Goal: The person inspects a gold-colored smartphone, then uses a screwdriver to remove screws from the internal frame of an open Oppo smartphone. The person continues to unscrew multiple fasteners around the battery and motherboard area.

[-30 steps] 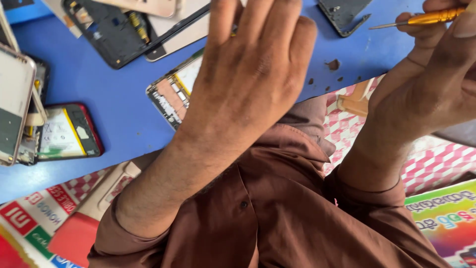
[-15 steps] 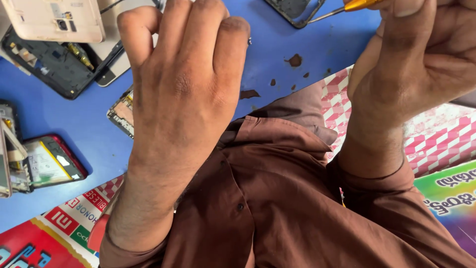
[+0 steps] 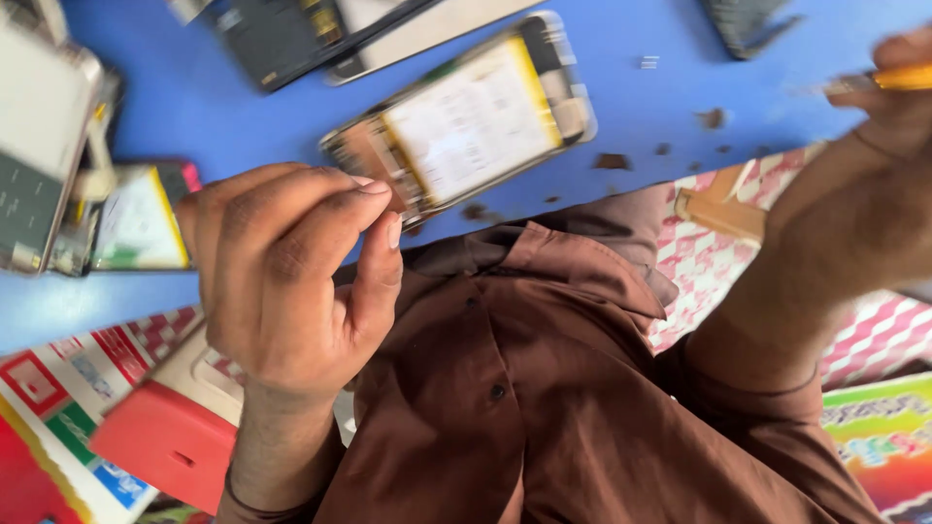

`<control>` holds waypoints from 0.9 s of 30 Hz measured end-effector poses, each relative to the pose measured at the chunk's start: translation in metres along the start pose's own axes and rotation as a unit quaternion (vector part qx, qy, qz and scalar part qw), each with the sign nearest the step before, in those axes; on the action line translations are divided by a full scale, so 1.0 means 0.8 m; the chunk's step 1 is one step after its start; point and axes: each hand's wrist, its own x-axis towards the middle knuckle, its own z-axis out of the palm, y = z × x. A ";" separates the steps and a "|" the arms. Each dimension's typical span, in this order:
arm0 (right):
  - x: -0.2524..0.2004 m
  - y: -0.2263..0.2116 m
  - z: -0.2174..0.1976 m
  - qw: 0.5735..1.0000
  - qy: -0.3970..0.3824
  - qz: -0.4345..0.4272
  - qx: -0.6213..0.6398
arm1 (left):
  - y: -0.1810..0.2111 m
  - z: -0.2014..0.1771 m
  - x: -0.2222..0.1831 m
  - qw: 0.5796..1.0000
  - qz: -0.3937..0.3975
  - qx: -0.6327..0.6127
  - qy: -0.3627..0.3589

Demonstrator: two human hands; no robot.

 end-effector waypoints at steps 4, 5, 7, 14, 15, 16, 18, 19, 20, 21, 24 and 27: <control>-0.026 -0.024 0.014 0.996 -0.053 0.047 -0.046 | -0.035 -0.005 -0.047 0.999 -0.028 -0.005 0.028; -0.031 -0.029 0.026 0.995 -0.068 0.047 -0.049 | -0.042 -0.003 -0.056 0.999 -0.023 -0.004 0.039; -0.040 -0.043 0.053 0.993 -0.104 0.033 -0.055 | -0.051 0.005 -0.069 0.998 -0.005 -0.006 0.063; -0.045 -0.092 0.181 0.965 -0.244 -0.078 -0.052 | -0.061 0.019 -0.078 0.996 0.004 0.010 0.086; -0.044 -0.095 0.200 0.958 -0.266 -0.094 -0.053 | -0.061 0.018 -0.076 0.996 0.000 0.009 0.089; -0.038 -0.095 0.218 0.951 -0.285 -0.107 -0.054 | -0.060 0.017 -0.073 0.996 -0.004 0.008 0.091; -0.031 -0.099 0.246 0.946 -0.300 -0.103 -0.064 | -0.060 0.014 -0.066 0.994 -0.005 0.017 0.104; -0.030 -0.102 0.255 0.949 -0.295 -0.083 -0.075 | -0.061 0.012 -0.063 0.994 -0.006 0.022 0.110; -0.030 -0.106 0.261 0.954 -0.281 -0.053 -0.090 | -0.062 0.009 -0.060 0.994 -0.008 0.024 0.106; -0.029 -0.109 0.266 0.958 -0.267 -0.024 -0.104 | -0.062 0.006 -0.059 0.994 -0.010 0.026 0.102; -0.037 -0.110 0.273 0.963 -0.251 -0.017 -0.098 | -0.063 0.000 -0.055 0.996 -0.023 0.012 0.090; -0.038 -0.102 0.273 0.953 -0.269 -0.069 -0.122 | -0.067 -0.003 -0.055 0.996 -0.033 -0.015 0.080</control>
